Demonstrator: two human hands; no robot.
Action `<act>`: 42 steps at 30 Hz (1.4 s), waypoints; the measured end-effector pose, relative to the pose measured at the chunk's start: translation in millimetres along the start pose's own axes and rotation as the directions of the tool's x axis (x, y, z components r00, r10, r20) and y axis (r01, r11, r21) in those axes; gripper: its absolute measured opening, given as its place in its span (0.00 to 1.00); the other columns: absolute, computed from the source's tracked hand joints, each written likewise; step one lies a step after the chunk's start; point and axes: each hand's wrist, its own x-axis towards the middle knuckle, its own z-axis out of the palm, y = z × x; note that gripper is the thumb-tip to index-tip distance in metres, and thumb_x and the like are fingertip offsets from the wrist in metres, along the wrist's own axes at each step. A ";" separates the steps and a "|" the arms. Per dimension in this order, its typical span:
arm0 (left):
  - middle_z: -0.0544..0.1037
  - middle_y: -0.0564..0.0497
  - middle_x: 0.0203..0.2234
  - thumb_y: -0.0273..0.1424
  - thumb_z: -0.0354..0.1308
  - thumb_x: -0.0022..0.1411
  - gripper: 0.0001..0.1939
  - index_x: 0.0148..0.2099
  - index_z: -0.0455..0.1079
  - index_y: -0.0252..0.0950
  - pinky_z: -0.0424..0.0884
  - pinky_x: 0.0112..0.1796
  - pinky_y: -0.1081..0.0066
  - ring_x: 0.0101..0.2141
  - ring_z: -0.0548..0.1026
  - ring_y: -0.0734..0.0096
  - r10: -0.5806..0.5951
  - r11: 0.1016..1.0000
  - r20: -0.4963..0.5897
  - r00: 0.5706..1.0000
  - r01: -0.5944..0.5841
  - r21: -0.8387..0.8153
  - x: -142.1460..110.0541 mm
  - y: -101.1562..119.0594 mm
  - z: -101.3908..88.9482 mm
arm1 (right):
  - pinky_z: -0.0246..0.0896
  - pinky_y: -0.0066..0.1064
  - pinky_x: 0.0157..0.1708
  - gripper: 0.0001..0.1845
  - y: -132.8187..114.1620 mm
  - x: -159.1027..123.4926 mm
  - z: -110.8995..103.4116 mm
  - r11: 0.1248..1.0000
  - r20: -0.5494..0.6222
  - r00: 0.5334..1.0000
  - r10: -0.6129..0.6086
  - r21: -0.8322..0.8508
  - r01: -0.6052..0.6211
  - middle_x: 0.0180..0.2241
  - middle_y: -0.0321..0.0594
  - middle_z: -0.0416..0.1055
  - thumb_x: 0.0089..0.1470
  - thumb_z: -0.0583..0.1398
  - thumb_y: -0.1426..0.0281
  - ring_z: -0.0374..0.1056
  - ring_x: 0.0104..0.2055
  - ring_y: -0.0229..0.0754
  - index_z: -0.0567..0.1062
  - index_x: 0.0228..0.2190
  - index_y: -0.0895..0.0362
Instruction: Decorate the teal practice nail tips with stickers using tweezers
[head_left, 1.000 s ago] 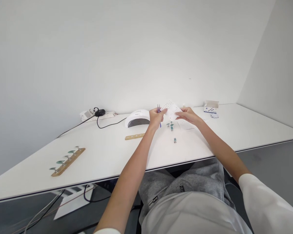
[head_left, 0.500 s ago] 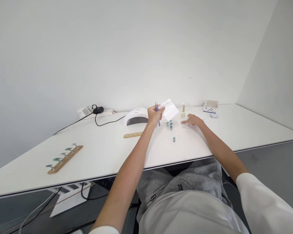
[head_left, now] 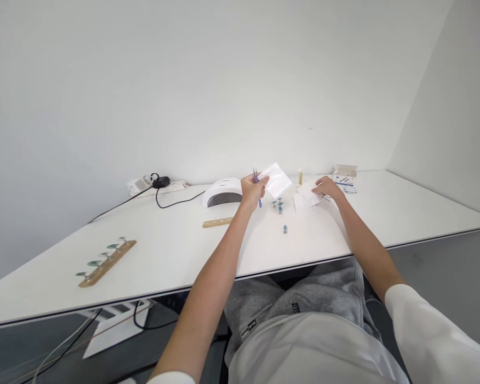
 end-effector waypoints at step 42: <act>0.54 0.61 0.12 0.34 0.71 0.44 0.20 0.22 0.61 0.33 0.44 0.15 0.78 0.13 0.50 0.87 -0.160 0.978 0.392 0.906 0.091 0.189 -15.0 7.8 5.1 | 0.56 0.27 0.24 0.20 -66.3 -44.8 9.3 0.758 -0.015 0.840 -0.543 0.421 0.498 0.24 0.38 0.70 0.38 0.67 0.54 0.62 0.26 0.36 0.75 0.22 0.59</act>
